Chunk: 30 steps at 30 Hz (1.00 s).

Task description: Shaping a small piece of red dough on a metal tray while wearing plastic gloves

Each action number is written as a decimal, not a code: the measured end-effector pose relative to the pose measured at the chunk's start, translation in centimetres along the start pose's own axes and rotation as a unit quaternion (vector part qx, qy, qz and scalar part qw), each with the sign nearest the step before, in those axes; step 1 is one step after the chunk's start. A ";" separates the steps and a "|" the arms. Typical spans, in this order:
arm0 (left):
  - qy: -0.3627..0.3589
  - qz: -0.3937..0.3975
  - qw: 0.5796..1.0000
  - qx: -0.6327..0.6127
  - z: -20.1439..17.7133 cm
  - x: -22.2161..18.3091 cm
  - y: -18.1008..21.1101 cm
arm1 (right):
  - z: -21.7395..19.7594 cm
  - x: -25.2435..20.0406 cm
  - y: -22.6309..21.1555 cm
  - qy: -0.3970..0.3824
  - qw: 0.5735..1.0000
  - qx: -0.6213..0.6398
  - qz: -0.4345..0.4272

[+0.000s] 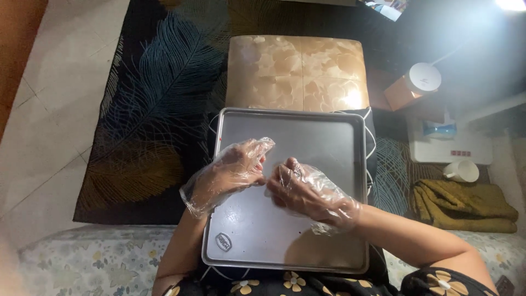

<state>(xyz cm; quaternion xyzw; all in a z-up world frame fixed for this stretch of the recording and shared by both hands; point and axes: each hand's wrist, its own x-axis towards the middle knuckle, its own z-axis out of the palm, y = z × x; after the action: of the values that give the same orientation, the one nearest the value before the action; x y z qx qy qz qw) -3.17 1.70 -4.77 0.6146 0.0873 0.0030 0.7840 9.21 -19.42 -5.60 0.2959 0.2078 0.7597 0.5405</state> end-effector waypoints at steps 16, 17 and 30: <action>-0.084 -0.084 0.910 0.397 5.0 0.2 12.4 | 10.3 1.2 7.2 -0.132 0.176 0.959 0.177; -0.023 -0.064 0.960 0.273 4.9 0.1 11.5 | 10.8 0.8 7.4 -0.115 0.117 0.971 0.176; -0.020 0.000 0.879 0.477 2.3 1.5 5.7 | 7.4 2.0 3.3 0.033 0.070 0.980 0.184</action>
<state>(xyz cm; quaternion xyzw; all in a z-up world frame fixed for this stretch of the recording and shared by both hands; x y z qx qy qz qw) -0.76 1.01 1.08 0.9142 0.0621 -0.0515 0.3971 11.41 -18.68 2.43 0.5633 0.7225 -0.0407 -0.3988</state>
